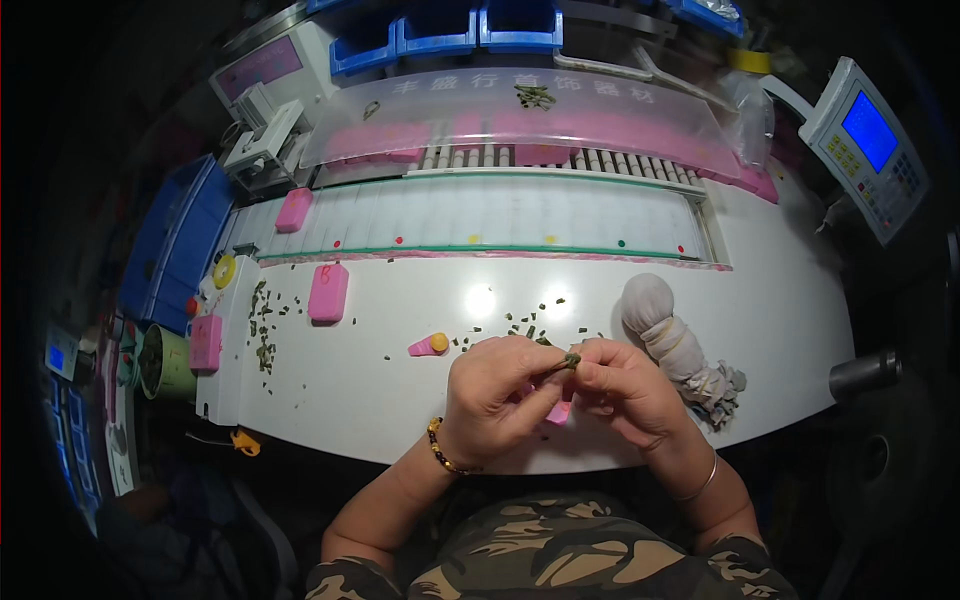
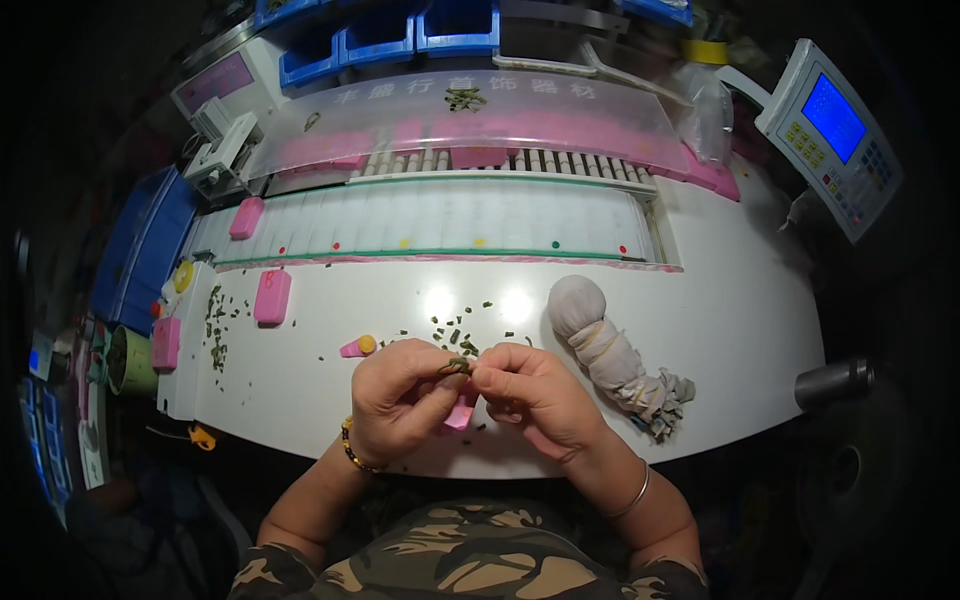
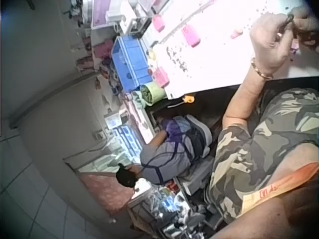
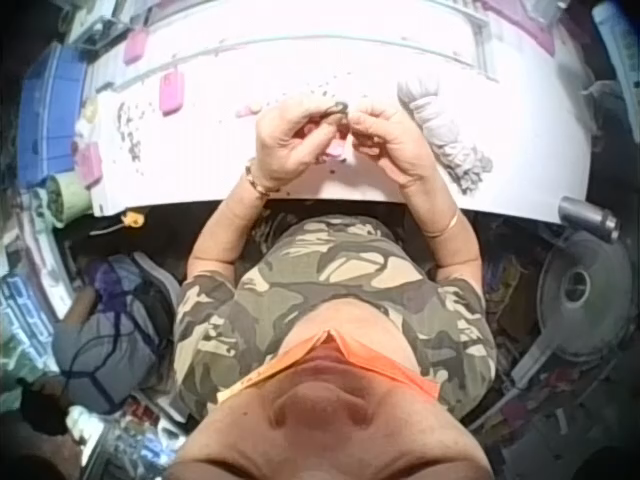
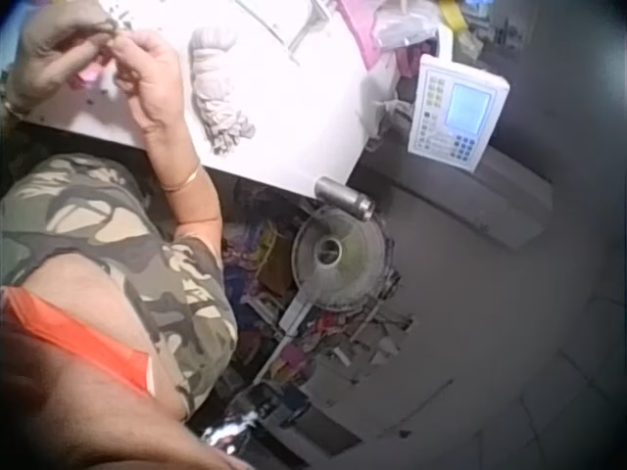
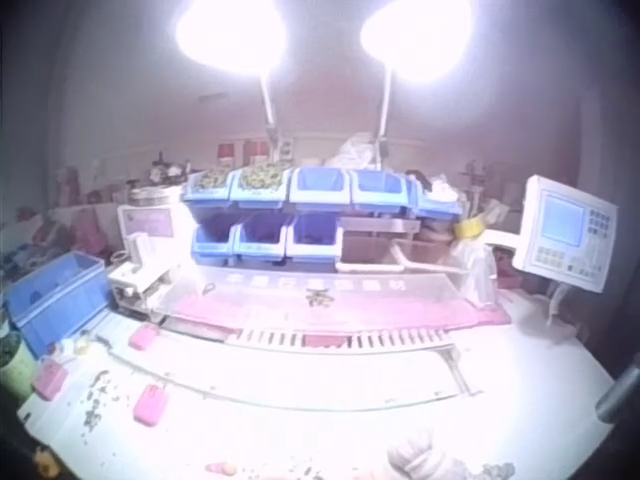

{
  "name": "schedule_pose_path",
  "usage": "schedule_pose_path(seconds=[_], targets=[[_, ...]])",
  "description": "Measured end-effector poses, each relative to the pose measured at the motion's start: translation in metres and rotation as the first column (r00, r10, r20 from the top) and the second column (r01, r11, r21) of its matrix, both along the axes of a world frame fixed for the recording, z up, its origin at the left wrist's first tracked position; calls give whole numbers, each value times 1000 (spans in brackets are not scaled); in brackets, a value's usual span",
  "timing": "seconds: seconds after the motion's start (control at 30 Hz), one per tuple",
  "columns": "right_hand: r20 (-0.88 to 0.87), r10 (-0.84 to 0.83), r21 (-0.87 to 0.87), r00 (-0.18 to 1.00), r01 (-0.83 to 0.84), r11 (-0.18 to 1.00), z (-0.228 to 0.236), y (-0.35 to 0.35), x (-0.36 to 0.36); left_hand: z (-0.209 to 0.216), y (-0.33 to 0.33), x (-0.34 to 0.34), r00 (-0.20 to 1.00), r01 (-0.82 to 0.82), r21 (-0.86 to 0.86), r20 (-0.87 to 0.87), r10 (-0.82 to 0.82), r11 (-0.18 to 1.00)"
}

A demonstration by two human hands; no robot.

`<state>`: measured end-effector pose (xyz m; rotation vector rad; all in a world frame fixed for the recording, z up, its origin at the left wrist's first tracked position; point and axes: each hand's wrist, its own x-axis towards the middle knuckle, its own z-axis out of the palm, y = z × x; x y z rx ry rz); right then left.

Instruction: Placing metal findings and small decorative pieces into silicone molds for preparation.

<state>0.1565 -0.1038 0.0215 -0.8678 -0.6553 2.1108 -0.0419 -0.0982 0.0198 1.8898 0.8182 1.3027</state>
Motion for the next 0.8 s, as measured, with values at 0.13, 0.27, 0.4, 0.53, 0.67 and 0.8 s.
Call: schedule_pose_path(seconds=[0.13,0.27,0.4,0.53,0.67,0.8], targets=[[-160,59,-87,985,-73,993,-3,7,6,-9,2,1,955,140,-271,291,-58,952],[348,-148,269,926,52,962,0,12,9,-3,12,2,859,270,-582,505,81,767],[566,-456,739,687,-177,650,15,19,13,-3,19,5,890,286,-617,454,35,733],[515,-162,442,842,-99,892,17,25,10,-6,20,14,976,108,-533,217,12,839],[483,48,256,874,-193,947,30,42,23,-12,26,14,967,160,-562,254,-15,811],[873,124,170,472,-532,829,73,108,73,-13,29,4,962,237,-653,263,-77,719]])
